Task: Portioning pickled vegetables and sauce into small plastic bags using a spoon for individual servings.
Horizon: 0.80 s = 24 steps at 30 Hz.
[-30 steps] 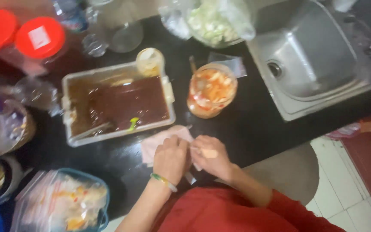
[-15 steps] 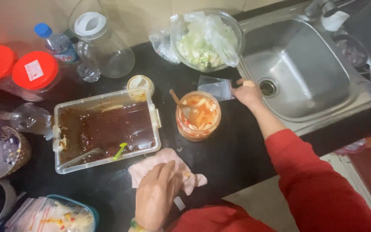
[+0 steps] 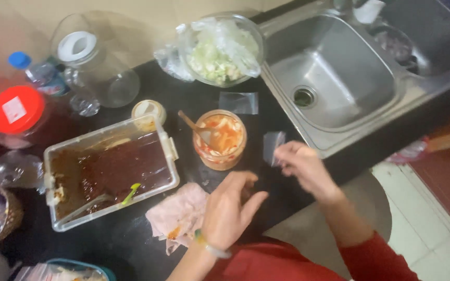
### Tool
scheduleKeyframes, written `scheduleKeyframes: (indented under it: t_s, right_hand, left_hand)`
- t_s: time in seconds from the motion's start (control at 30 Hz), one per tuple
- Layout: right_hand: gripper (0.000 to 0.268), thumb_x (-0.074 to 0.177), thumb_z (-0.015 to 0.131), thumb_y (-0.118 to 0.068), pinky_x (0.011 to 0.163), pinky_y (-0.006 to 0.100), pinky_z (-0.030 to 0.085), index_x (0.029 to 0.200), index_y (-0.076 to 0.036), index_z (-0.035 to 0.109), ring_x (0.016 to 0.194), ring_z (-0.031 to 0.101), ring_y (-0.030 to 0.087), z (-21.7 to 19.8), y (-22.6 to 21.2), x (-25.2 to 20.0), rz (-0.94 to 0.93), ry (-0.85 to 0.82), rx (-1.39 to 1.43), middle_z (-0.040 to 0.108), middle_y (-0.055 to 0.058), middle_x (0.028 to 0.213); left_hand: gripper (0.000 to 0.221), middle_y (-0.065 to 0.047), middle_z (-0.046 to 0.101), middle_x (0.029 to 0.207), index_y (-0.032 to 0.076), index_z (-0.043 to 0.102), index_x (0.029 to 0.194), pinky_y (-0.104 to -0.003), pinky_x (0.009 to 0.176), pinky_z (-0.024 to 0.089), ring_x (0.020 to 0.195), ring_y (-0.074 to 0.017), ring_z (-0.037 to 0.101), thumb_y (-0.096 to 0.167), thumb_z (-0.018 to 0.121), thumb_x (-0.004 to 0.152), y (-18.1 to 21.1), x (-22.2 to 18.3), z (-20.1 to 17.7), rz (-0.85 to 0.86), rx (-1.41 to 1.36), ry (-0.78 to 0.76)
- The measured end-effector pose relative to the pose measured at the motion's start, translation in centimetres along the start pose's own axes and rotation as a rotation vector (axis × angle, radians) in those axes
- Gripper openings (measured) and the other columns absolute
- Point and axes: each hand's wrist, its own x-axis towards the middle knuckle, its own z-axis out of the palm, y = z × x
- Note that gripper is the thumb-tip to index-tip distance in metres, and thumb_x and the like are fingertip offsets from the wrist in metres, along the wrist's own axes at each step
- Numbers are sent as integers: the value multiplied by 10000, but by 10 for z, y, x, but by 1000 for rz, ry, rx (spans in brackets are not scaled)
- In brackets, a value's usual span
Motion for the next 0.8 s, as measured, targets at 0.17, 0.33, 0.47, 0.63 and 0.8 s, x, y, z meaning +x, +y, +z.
scheduleKeyframes:
  t_s: [0.17,0.33,0.47,0.63,0.8]
  right_hand:
    - [116,903,762,-28,423,242,408,791,-30,731,500,536,119,26,19,-70,-104,-242,74,665,81,660]
    - [191,991,681,-73,475,266,410,834,19,740,605,553,146,35,9,-94,-66,-360,118,644,100,748]
    - [199,972,693,-153,586,263,473,822,-42,765,639,578,108,62,-12,-117,-183,-291,-366,721,32,768]
    - [228,973,662,-62,629,256,442,753,-83,608,695,554,96,92,-16,-133,-457,-346,-481,628,1,772]
    - [135,804,828,-183,516,286,487,685,-174,763,522,542,119,96,11,-127,-475,-158,-578,599,11,569]
  left_hand:
    - [552,-69,630,1041,113,542,1165,-389,674,534,787,-217,636,438,833,827,8,10,13,-109,-72,-202]
    - [116,5,776,876,137,718,998,-274,684,586,732,-104,710,211,759,918,1,-1,-6,-115,-259,-171]
    - [169,14,811,868,167,780,999,-361,704,562,723,-187,725,258,660,923,-18,-17,-12,-125,-59,-138]
    - [127,-65,738,826,141,710,929,-468,589,517,725,-315,707,189,597,962,-36,-35,-10,32,155,-64]
    - [81,-35,582,600,148,608,782,-343,525,561,597,-252,677,150,670,834,-68,-33,5,142,540,221]
